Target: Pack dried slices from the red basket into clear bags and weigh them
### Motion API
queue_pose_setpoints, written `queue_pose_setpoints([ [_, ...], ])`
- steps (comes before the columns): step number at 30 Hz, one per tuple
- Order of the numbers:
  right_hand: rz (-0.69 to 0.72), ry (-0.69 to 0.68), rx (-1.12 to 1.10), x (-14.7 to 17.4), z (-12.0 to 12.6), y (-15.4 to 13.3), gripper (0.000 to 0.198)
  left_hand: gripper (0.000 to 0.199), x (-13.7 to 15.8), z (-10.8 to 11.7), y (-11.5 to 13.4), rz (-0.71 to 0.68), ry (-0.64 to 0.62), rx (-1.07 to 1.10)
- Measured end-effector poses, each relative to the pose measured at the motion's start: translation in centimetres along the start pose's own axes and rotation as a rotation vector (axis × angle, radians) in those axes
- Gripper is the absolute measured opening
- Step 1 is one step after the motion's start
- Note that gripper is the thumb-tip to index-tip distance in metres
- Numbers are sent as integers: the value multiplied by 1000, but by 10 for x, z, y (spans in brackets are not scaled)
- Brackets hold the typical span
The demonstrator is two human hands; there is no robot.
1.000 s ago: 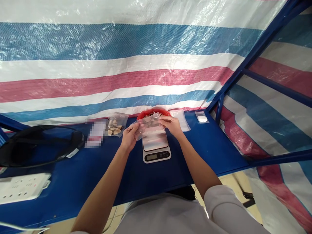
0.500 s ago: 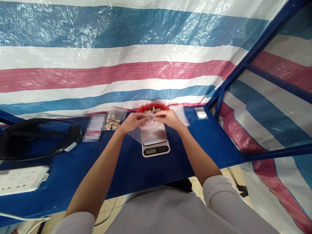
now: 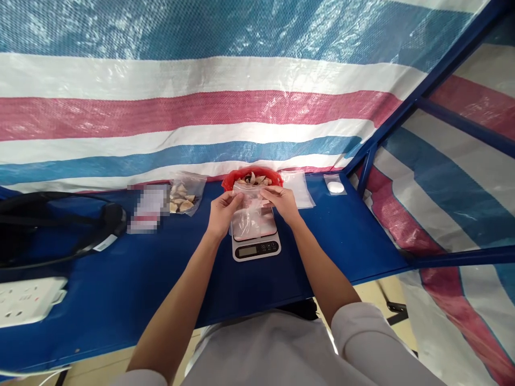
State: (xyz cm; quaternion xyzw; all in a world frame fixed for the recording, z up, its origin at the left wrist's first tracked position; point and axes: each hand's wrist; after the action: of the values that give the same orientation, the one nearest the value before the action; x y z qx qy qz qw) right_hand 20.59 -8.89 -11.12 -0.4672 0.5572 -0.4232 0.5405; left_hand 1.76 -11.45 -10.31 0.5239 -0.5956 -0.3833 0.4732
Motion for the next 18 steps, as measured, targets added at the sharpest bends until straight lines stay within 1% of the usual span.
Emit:
queue_pose_setpoints([
  [5, 2, -21, -24, 3, -1, 0, 43, 45, -2, 3, 7, -3, 21, -62],
  [10, -24, -11, -31, 3, -4, -4, 43, 38, -11, 5, 13, -42, 56, -135],
  [14, -95, -22, 10, 5, -9, -8, 45, 32, -14, 4, 5, -85, 46, -166],
  [18, -94, -7, 14, 6, -12, -4, 43, 28, -14, 6, -5, -101, 53, -204],
])
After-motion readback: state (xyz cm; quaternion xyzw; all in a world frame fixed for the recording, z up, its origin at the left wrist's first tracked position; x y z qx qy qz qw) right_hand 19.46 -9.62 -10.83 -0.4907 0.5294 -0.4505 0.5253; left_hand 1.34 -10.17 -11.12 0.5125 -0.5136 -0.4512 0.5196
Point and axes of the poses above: each hand's wrist, its own x-axis away from the middle knuckle, its own z-axis out of the back of the hand, y = z × x, and after that the axes turned 13 degrees about z, right-handed
